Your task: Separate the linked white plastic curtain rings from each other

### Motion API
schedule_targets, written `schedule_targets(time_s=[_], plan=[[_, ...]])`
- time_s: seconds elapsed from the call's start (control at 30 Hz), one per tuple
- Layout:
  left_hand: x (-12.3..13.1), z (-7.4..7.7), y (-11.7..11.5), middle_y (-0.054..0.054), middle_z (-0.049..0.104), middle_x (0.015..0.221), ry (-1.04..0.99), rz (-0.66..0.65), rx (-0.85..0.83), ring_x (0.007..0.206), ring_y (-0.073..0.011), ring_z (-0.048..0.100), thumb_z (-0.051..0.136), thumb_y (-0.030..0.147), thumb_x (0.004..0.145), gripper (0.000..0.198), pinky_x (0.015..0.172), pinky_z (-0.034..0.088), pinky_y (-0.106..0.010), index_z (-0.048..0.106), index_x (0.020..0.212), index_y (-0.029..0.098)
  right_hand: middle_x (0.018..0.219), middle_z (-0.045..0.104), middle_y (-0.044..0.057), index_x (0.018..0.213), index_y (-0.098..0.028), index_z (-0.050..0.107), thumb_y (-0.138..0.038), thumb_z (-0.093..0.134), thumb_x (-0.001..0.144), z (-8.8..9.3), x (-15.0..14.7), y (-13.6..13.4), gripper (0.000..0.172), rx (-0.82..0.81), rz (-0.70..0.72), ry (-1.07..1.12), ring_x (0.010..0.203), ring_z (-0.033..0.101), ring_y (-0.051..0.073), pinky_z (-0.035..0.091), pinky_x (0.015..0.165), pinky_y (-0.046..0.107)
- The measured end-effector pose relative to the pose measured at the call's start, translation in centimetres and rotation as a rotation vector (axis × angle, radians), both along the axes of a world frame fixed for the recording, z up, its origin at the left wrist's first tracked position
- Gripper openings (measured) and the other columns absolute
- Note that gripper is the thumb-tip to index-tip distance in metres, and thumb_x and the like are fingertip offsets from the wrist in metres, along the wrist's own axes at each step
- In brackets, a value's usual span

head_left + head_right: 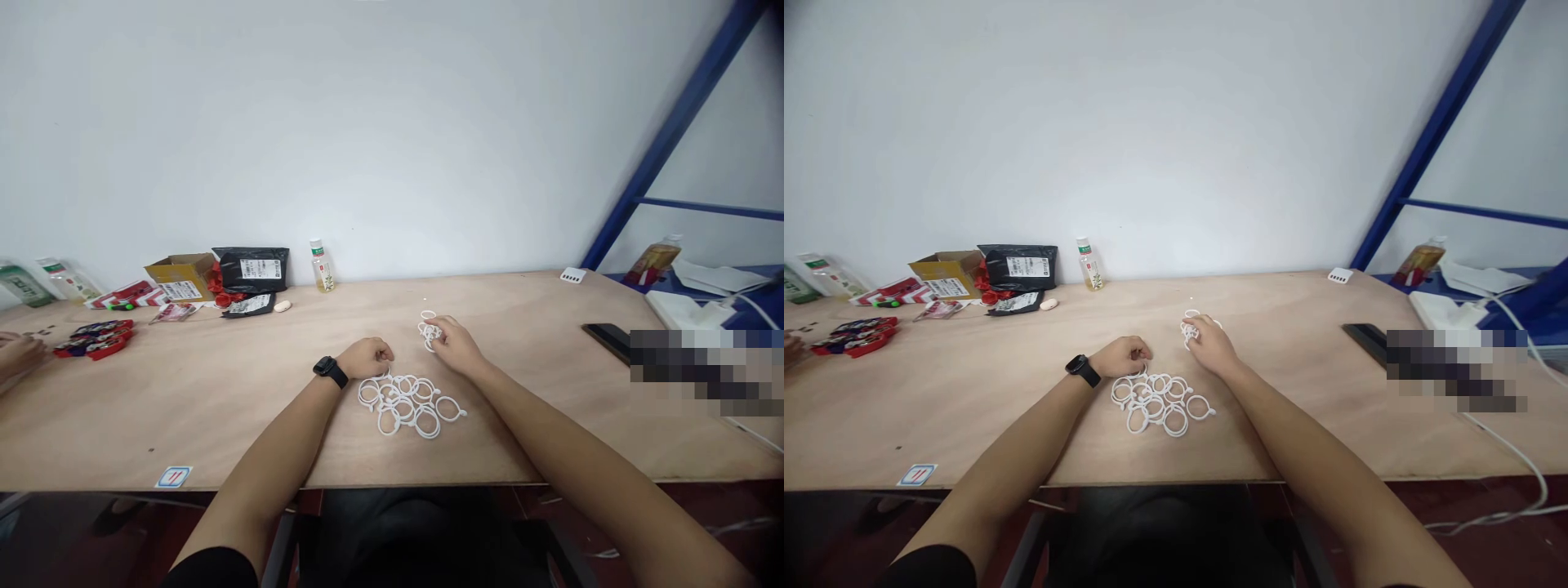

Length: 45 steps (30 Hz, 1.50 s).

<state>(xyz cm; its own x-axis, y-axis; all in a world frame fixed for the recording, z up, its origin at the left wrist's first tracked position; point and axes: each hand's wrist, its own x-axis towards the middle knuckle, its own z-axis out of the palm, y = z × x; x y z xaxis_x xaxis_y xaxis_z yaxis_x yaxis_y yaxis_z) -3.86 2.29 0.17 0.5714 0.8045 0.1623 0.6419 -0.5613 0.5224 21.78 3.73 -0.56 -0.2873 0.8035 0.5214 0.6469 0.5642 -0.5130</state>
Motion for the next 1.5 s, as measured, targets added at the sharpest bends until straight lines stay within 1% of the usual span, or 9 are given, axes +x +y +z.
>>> schedule_targets(time_s=[0.17, 0.4, 0.5, 0.7, 0.8, 0.97, 1.2, 1.37, 1.5], plan=[[0.7, 0.0, -0.2, -0.002, 0.066, 0.074, 0.035, -0.026, 0.046, 0.065, -0.0122, 0.058, 0.055, 0.015, 0.070, 0.015, 0.063, 0.045, -0.022, 0.069, 0.075, 0.017, 0.109, 0.065, 0.006, 0.112, -0.020, 0.065, -0.008, 0.049, 0.075, 0.2, -1.1, -1.1, 0.042, -0.025, 0.173, -0.047, 0.077, 0.059, 0.016, 0.047, 0.075, 0.031], [1.2, 0.2, -0.6, -0.001, 0.064, 0.074, 0.041, 0.039, 0.127, 0.064, -0.0128, 0.056, 0.049, 0.018, 0.081, 0.013, 0.062, 0.043, -0.023, 0.063, 0.081, 0.017, 0.104, 0.069, 0.006, 0.108, -0.020, 0.068, -0.013, 0.053, 0.079, 0.3, -1.5, -1.7, 0.033, -0.091, 0.242, -0.069, 0.082, 0.061, 0.017, 0.046, 0.075, 0.030], [1.6, 0.1, -0.8, 0.000, 0.064, 0.072, -0.035, 0.090, 0.100, 0.062, -0.0127, 0.056, 0.046, 0.023, 0.087, 0.016, 0.059, 0.041, -0.023, 0.061, 0.089, 0.018, 0.100, 0.070, 0.007, 0.106, -0.020, 0.069, -0.024, 0.055, 0.084, 0.4, -1.5, -1.8, 0.026, -0.113, 0.252, -0.111, 0.080, 0.061, 0.018, 0.045, 0.073, 0.030], [2.7, -0.2, -1.1, -0.004, 0.068, 0.086, -0.291, 0.083, 0.141, 0.075, -0.0136, 0.060, 0.048, 0.027, 0.091, 0.020, 0.069, 0.047, -0.024, 0.064, 0.097, 0.017, 0.089, 0.070, 0.006, 0.099, -0.020, 0.071, -0.032, 0.057, 0.085, 0.7, -1.9, -2.3, 0.022, -0.168, 0.312, -0.170, 0.079, 0.060, 0.018, 0.043, 0.072, 0.029], [2.9, -0.2, -1.2, -0.006, 0.069, 0.090, -0.338, 0.066, 0.179, 0.079, -0.0148, 0.062, 0.052, 0.029, 0.091, 0.021, 0.073, 0.048, -0.025, 0.066, 0.100, 0.017, 0.087, 0.069, 0.005, 0.101, -0.019, 0.069, -0.028, 0.054, 0.087, 0.7, -2.0, -2.3, 0.023, -0.217, 0.323, -0.096, 0.073, 0.058, 0.017, 0.042, 0.068, 0.027], [2.9, -0.2, -1.3, -0.006, 0.072, 0.090, -0.255, -0.005, 0.213, 0.078, -0.0153, 0.064, 0.055, 0.034, 0.090, 0.025, 0.073, 0.049, -0.026, 0.069, 0.104, 0.019, 0.086, 0.068, 0.004, 0.105, -0.018, 0.067, -0.030, 0.051, 0.088, 0.6, -2.0, -2.1, 0.027, -0.308, 0.320, 0.124, 0.072, 0.058, 0.016, 0.043, 0.065, 0.027], [2.9, -0.4, -1.4, -0.005, 0.072, 0.089, -0.210, 0.004, 0.224, 0.075, -0.0134, 0.063, 0.053, 0.032, 0.091, 0.024, 0.071, 0.048, -0.023, 0.070, 0.101, 0.019, 0.057, 0.058, -0.002, 0.108, -0.015, 0.066, -0.032, 0.047, 0.086, 0.5, -1.9, -2.1, 0.034, -0.506, 0.378, 0.260, 0.056, 0.056, 0.013, 0.043, 0.060, 0.025], [3.1, 0.1, -1.8, -0.004, 0.071, 0.086, -0.195, -0.013, 0.209, 0.073, -0.0130, 0.063, 0.054, 0.029, 0.089, 0.021, 0.071, 0.047, -0.023, 0.070, 0.095, 0.018, 0.059, 0.062, -0.001, 0.092, -0.015, 0.071, -0.020, 0.050, 0.073, 0.7, -2.3, -2.1, 0.029, -0.533, 0.275, 0.293, 0.053, 0.057, 0.012, 0.043, 0.055, 0.023], [3.5, 0.1, -1.9, -0.004, 0.070, 0.083, -0.177, -0.020, 0.211, 0.072, -0.0129, 0.061, 0.056, 0.025, 0.085, 0.016, 0.070, 0.047, -0.023, 0.069, 0.091, 0.017, 0.062, 0.066, 0.000, 0.082, -0.015, 0.073, -0.015, 0.049, 0.067, 0.4, -2.6, -2.0, 0.028, -0.430, 0.182, 0.253, 0.051, 0.056, 0.012, 0.043, 0.051, 0.023]])
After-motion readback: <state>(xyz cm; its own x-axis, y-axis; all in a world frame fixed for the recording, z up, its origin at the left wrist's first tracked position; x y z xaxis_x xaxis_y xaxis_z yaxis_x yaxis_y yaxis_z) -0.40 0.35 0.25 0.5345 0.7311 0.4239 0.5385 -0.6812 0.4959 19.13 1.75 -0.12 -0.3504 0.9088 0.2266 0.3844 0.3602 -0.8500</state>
